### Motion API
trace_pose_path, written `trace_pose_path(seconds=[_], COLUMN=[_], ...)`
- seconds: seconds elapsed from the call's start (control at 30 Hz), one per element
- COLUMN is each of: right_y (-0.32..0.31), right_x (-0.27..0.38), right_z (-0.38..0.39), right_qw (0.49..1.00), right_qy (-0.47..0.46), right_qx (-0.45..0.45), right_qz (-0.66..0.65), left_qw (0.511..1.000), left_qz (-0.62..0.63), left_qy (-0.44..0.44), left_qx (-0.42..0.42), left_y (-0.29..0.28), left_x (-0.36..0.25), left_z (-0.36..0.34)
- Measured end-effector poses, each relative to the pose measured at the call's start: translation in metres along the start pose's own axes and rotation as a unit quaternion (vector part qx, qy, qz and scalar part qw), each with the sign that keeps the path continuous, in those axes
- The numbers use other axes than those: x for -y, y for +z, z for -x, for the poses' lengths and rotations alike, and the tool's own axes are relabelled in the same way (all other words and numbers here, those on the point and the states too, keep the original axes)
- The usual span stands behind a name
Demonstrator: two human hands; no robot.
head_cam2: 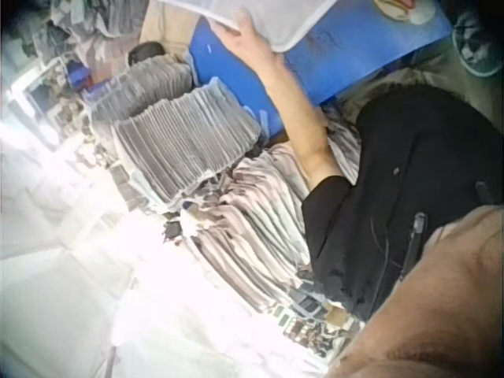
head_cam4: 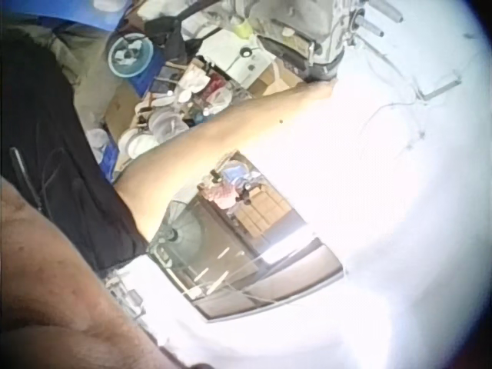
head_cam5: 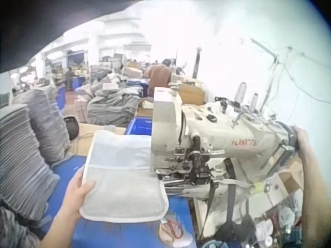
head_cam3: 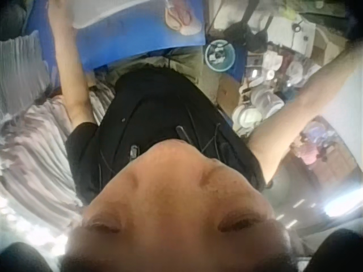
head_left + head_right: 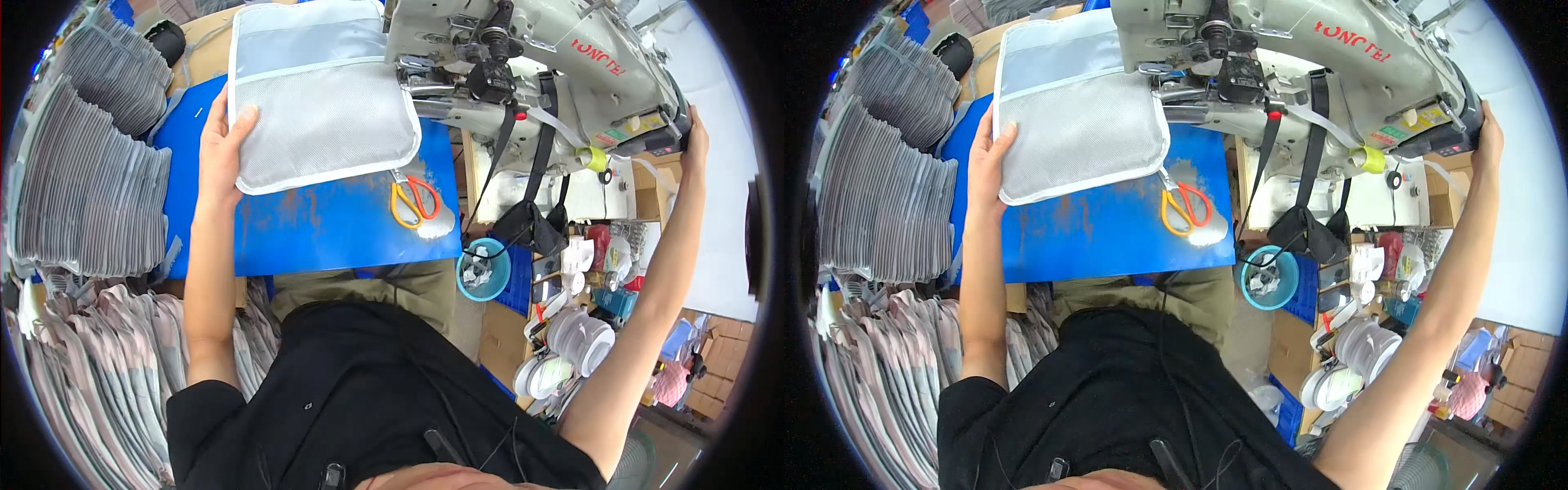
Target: Sewing mesh pockets onto fabric pouches using an industrial sewing machine and trimming threads with scissors.
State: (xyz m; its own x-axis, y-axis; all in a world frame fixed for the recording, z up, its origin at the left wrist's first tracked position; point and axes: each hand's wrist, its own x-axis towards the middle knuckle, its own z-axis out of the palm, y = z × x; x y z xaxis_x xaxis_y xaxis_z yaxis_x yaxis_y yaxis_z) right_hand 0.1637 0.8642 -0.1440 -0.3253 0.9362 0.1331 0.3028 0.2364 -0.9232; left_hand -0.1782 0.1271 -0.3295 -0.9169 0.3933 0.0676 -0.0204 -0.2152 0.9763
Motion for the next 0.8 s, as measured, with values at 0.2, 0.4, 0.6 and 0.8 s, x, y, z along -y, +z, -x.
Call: trace_pose_path(seconds=[0.2, 0.4, 0.6, 0.8], right_y=[0.024, 0.201, 0.314, 0.325], right_x=[-0.038, -0.126, -0.149, -0.146], right_z=[0.096, 0.390, 0.470, 0.458], right_qw=[0.969, 0.965, 0.897, 0.867], right_qy=[-0.133, -0.241, -0.267, -0.076], right_qx=[-0.134, -0.095, 0.271, 0.412], right_qz=[-0.161, 0.048, 0.224, 0.270], left_qw=[0.998, 0.988, 0.961, 0.938], left_qz=[0.023, 0.084, 0.198, 0.258], left_qy=[-0.052, -0.119, -0.191, -0.229], left_qx=[-0.034, -0.057, -0.025, -0.035], left_y=[-0.045, -0.106, -0.101, -0.099], left_x=[0.043, 0.091, 0.106, 0.109], left_z=[0.029, 0.062, 0.084, 0.096])
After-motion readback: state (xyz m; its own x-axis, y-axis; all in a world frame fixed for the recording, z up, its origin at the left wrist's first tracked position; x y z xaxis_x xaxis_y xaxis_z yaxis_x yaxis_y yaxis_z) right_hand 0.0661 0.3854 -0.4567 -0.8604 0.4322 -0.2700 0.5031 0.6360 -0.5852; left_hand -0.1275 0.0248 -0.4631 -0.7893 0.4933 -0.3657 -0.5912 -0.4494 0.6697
